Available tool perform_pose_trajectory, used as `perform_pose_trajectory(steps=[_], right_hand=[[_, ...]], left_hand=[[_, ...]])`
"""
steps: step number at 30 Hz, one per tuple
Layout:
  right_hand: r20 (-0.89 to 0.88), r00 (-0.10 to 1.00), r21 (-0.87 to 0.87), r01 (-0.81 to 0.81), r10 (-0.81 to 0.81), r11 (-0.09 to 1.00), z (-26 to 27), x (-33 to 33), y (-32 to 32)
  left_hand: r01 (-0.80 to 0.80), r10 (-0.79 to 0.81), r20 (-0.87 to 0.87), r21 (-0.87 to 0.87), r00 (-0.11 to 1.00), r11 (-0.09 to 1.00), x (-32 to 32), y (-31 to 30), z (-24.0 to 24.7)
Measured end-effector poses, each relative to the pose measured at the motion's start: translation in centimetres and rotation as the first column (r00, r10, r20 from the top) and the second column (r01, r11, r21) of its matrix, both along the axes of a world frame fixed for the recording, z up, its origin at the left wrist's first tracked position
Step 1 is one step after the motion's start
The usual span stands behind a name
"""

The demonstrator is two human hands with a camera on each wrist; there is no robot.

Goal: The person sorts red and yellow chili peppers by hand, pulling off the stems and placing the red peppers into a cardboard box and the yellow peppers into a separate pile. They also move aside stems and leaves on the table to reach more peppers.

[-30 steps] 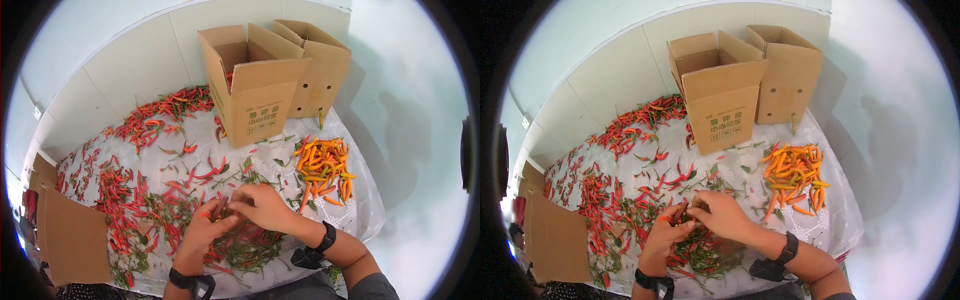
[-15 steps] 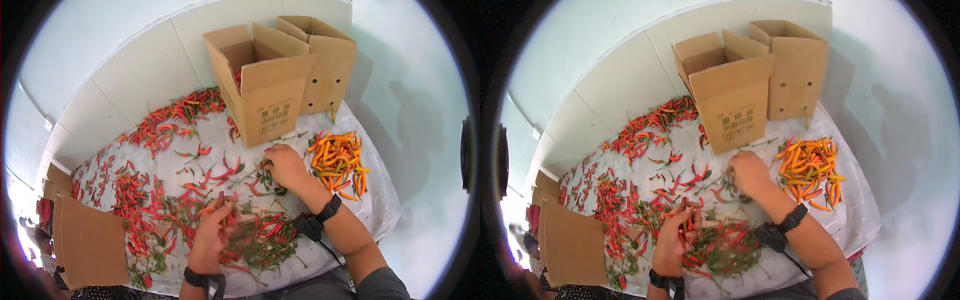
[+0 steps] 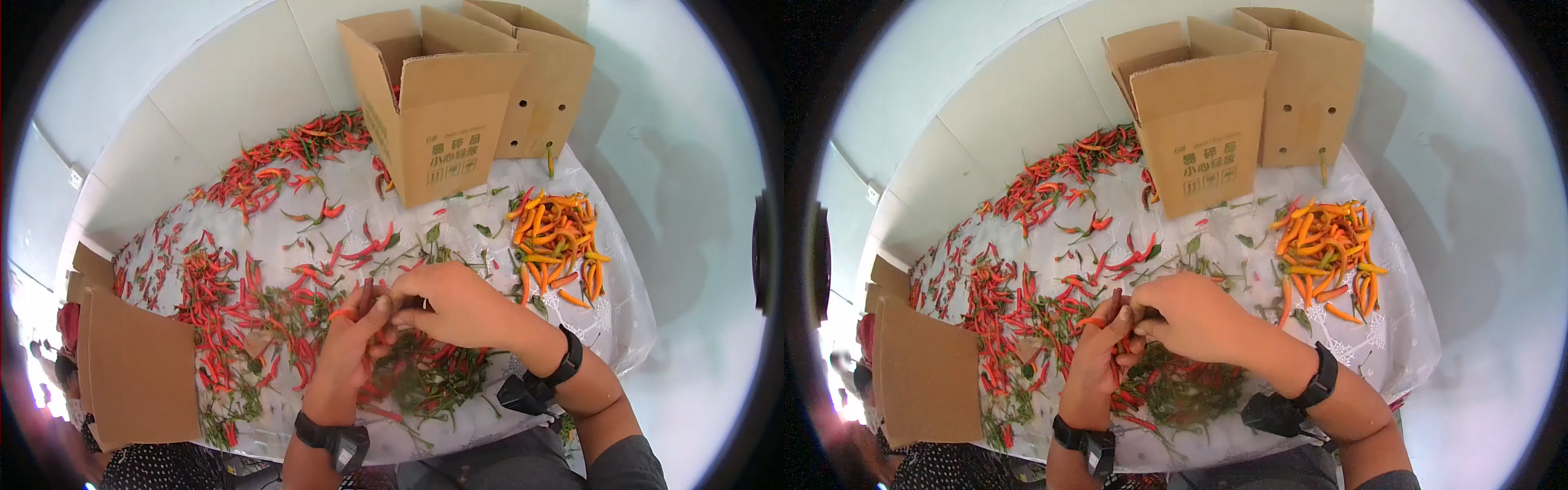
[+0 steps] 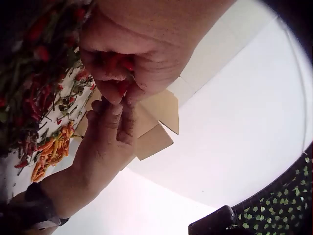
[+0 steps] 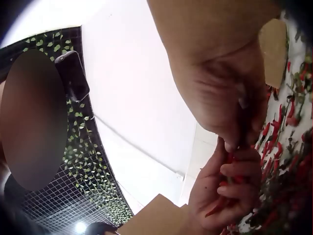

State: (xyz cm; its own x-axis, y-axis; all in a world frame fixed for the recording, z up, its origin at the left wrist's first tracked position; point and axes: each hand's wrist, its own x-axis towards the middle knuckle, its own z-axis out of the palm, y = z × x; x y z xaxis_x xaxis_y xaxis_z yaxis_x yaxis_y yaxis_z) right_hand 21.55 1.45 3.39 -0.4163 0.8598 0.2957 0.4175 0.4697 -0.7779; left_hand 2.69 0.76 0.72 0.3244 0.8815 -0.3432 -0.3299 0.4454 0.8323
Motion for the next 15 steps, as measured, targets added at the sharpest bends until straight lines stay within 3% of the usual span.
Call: perform_pose_trajectory(steps=[1, 4, 7, 11, 12, 13, 15], right_hand=[[0.004, 1.0, -0.001, -0.031, 0.031, 1.0, -0.2, -0.1, -0.1], [0.111, 0.989, 0.034, 0.092, -0.095, 0.995, -0.9, 1.7, -0.3], [0.322, 0.942, -0.103, 0.138, -0.098, 0.985, -0.2, 3.7, -0.9], [0.385, 0.92, -0.148, -0.013, 0.07, 0.989, -2.2, 3.8, -1.5], [0.372, 0.926, -0.058, -0.05, 0.068, 0.997, -2.9, 4.1, -1.3], [0.365, 0.931, -0.05, -0.004, 0.022, 0.999, -2.9, 4.3, -1.3], [0.349, 0.934, -0.03, 0.091, -0.075, 0.995, -2.3, 4.5, -1.4]], left_hand=[[0.003, -0.003, -0.02, -0.001, 1.0, 1.0, -0.1, 0.1, -0.2], [-0.043, 0.043, 0.003, -0.056, 0.999, 0.998, -0.5, 0.3, 0.2], [-0.156, 0.159, 0.075, -0.046, 0.984, 0.987, -1.8, 0.3, 1.8], [-0.337, 0.333, 0.054, 0.1, 0.941, 0.936, -4.6, -1.9, 6.5], [-0.339, 0.344, 0.009, 0.188, 0.939, 0.922, -6.3, -3.0, 6.7], [-0.336, 0.359, -0.036, 0.273, 0.933, 0.902, -8.3, -4.6, 6.7], [-0.517, 0.569, -0.109, 0.308, 0.815, 0.799, -11.7, -8.5, 6.2]])
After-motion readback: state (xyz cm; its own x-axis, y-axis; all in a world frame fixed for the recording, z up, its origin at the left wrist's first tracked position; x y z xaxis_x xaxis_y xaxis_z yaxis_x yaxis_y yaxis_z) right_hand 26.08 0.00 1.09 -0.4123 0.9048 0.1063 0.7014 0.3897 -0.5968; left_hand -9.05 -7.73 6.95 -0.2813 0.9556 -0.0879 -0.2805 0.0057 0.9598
